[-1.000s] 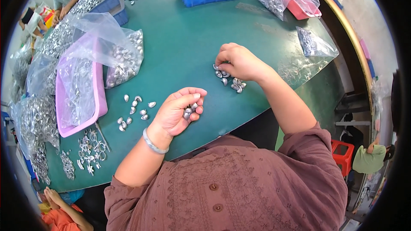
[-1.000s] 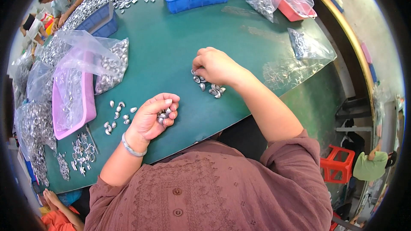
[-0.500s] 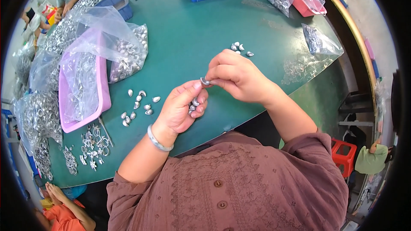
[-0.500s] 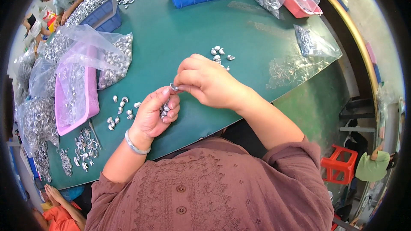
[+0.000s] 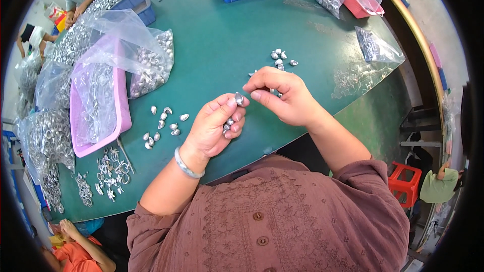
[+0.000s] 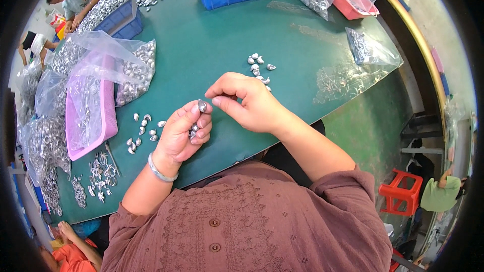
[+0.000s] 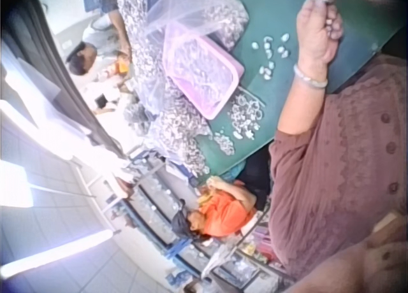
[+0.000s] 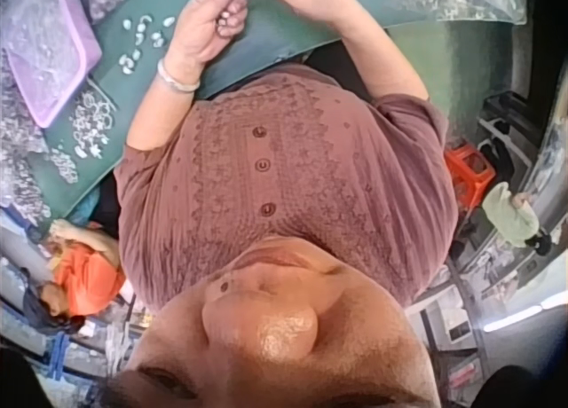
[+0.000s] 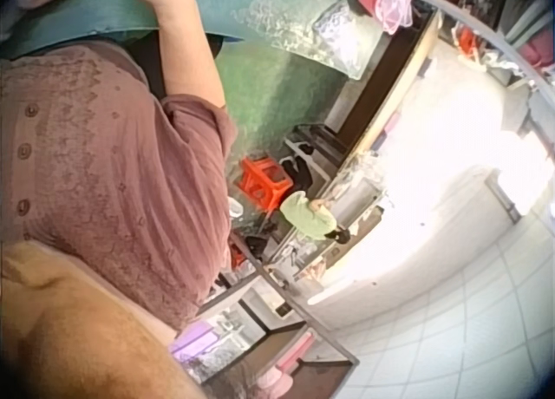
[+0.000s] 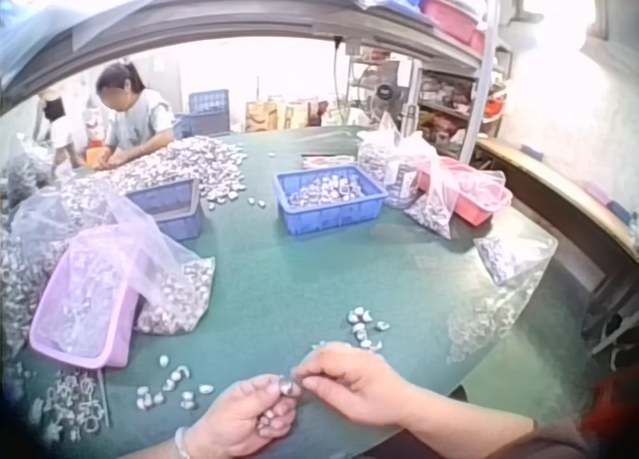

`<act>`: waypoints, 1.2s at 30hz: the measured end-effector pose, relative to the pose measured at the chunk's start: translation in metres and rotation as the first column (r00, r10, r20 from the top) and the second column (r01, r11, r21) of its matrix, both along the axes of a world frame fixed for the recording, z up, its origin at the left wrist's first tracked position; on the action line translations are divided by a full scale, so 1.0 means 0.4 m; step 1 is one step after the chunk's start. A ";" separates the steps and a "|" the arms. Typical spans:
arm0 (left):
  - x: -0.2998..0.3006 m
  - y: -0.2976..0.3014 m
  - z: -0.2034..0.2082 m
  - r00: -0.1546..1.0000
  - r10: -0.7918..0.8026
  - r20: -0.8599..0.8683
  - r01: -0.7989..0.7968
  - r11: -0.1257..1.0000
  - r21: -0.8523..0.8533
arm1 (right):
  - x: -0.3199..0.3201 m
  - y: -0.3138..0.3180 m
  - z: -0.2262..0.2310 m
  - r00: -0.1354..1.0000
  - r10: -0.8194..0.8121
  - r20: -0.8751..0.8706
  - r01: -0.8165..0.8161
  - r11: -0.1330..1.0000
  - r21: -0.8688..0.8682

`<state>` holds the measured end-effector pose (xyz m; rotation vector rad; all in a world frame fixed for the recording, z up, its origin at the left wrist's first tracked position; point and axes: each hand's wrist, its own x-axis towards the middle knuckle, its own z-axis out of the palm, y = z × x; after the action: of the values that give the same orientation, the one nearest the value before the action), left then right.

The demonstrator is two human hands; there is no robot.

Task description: The person handles small metal components on a table, picking them up individually to check their orientation or quality, and then places them into sorted groups or containers.

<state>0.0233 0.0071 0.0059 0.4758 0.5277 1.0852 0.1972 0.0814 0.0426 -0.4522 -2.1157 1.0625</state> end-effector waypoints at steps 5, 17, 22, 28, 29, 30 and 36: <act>0.002 -0.002 -0.007 0.998 -0.022 -0.066 0.025 0.999 0.040 | -0.014 -0.005 0.008 0.998 -0.024 0.055 0.032 0.989 -0.144; 0.012 -0.001 -0.003 0.997 0.072 0.024 -0.073 0.997 0.029 | -0.009 -0.035 -0.005 0.999 -0.042 -0.003 0.041 0.989 -0.144; 0.011 -0.001 -0.008 0.998 0.064 0.016 -0.065 0.995 0.072 | -0.015 -0.063 -0.041 0.980 -0.094 -0.178 -0.006 0.870 -0.493; 0.014 -0.002 -0.007 0.995 0.091 -0.042 -0.088 0.993 0.081 | -0.012 -0.068 -0.042 0.968 -0.125 -0.218 -0.007 0.854 -0.520; 0.014 -0.002 -0.007 0.994 0.098 -0.052 -0.094 0.992 0.083 | -0.012 -0.069 -0.042 0.968 -0.127 -0.216 -0.004 0.854 -0.521; 0.015 -0.002 -0.006 0.992 0.105 -0.063 -0.100 0.991 0.086 | -0.013 -0.069 -0.042 0.968 -0.128 -0.216 -0.003 0.854 -0.521; 0.013 0.000 -0.008 0.989 0.101 -0.109 -0.096 0.994 0.049 | -0.016 -0.075 -0.044 0.967 -0.122 -0.224 -0.022 0.835 -0.550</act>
<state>0.0284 0.0072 0.0029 0.5559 0.6322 1.1717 0.1910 0.0514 0.0252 -0.6015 -1.5436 1.6114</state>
